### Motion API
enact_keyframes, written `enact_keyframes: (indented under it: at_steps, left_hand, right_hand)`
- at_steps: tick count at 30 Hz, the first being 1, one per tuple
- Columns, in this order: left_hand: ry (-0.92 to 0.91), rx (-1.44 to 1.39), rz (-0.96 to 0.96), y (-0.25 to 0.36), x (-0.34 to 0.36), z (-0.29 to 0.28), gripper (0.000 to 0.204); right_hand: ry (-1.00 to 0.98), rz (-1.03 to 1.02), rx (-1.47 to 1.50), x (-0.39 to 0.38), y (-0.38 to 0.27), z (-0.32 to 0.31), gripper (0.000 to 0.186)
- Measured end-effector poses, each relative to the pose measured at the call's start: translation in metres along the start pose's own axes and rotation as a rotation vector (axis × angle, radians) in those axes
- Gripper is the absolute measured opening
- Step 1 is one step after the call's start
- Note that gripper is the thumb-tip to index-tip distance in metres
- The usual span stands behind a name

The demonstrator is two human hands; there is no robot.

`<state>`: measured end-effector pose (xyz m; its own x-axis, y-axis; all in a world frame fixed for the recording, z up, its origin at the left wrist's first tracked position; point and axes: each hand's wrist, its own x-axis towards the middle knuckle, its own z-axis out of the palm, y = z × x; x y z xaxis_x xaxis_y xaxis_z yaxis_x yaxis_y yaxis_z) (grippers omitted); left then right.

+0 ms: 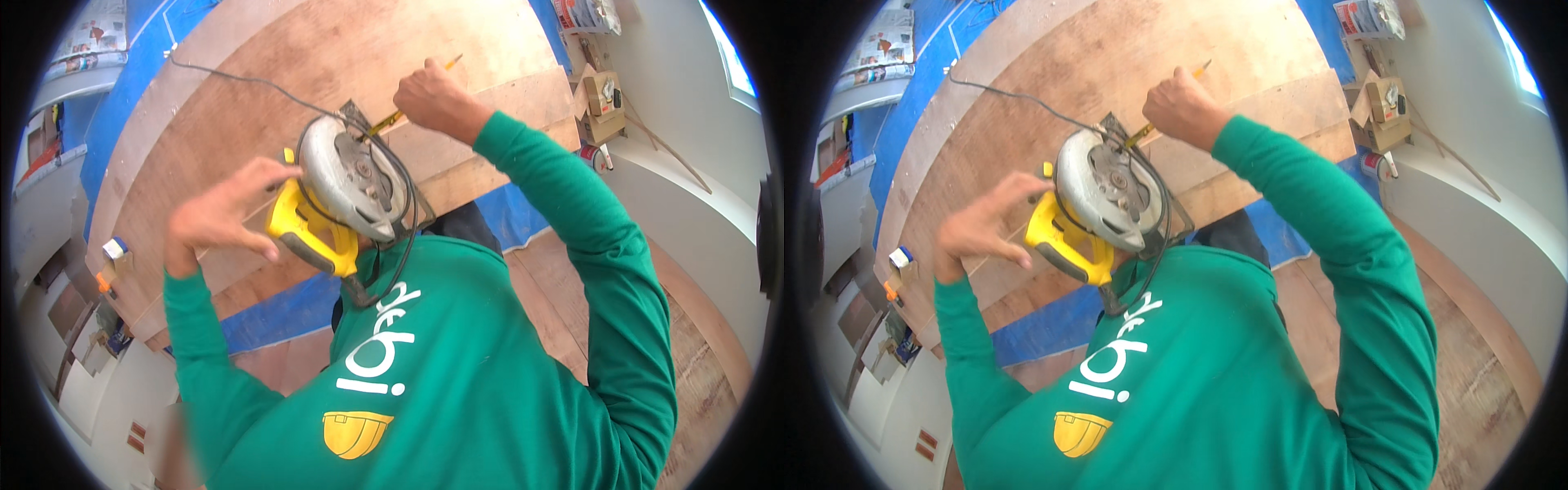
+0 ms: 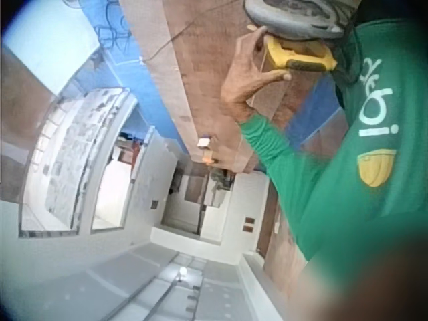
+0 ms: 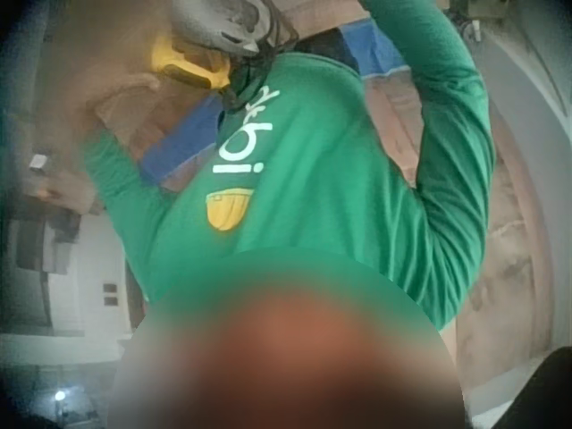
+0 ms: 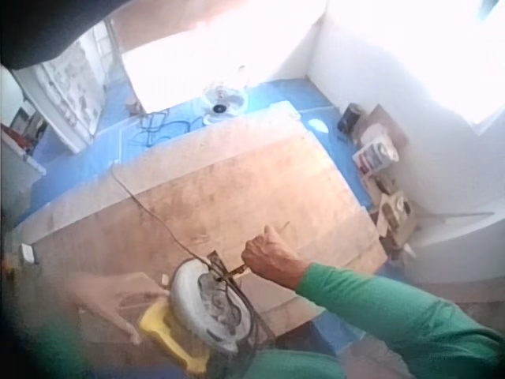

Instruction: The person plugs in a circular saw, then uses a tape measure and pencil to mark multiple points on a large plywood sheet. The person repeatedly measures and marks the wood without cutting it during the clip.

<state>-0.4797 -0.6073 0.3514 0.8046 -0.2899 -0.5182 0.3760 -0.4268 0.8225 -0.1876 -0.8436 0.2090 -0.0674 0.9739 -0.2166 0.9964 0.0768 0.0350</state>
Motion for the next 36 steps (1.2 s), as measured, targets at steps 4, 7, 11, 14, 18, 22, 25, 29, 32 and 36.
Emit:
enact_keyframes:
  at_steps: [4, 7, 11, 14, 18, 22, 25, 29, 32, 36]
  left_hand:
    - [0.358, 0.207, 0.185, -0.027, 0.047, -0.035, 0.062]
    - [0.395, 0.467, 0.11, -0.042, 0.114, -0.022, 0.049]
    - [0.092, 0.403, -0.205, -0.05, 0.16, -0.012, 0.042]
    - [0.162, 0.375, -0.185, -0.051, 0.154, -0.012, 0.038]
    - [0.187, 0.367, -0.075, -0.042, 0.138, -0.013, 0.036]
    - [0.153, 0.348, -0.133, -0.017, 0.108, -0.016, 0.033]
    - [0.242, 0.287, -0.053, 0.001, 0.068, -0.007, 0.031]
    - [0.405, 0.346, 0.147, 0.012, 0.026, 0.024, 0.03]
    - [0.617, 0.412, 0.169, 0.012, 0.004, 0.063, 0.021]
    - [0.892, 0.407, 0.088, 0.008, -0.009, 0.117, 0.019]
  right_hand:
    - [-0.127, -0.007, -0.073, 0.016, 0.001, -0.007, 0.02]
    - [-0.152, -0.005, -0.063, 0.017, 0.0, -0.009, 0.019]
    - [-0.201, 0.034, -0.034, 0.013, -0.003, -0.008, 0.018]
    - [-0.225, 0.029, -0.015, 0.011, -0.003, -0.007, 0.017]
    - [-0.22, 0.031, -0.024, 0.009, -0.004, -0.006, 0.016]
    - [-0.256, 0.048, 0.011, 0.01, -0.004, -0.01, 0.013]
    - [-0.296, 0.037, 0.004, 0.012, -0.002, -0.013, 0.013]
    - [-0.301, 0.023, 0.017, 0.013, -0.002, -0.016, 0.013]
    - [-0.3, 0.013, 0.0, 0.012, -0.003, -0.017, 0.013]
    - [-0.291, 0.029, 0.025, 0.01, -0.005, -0.015, 0.015]
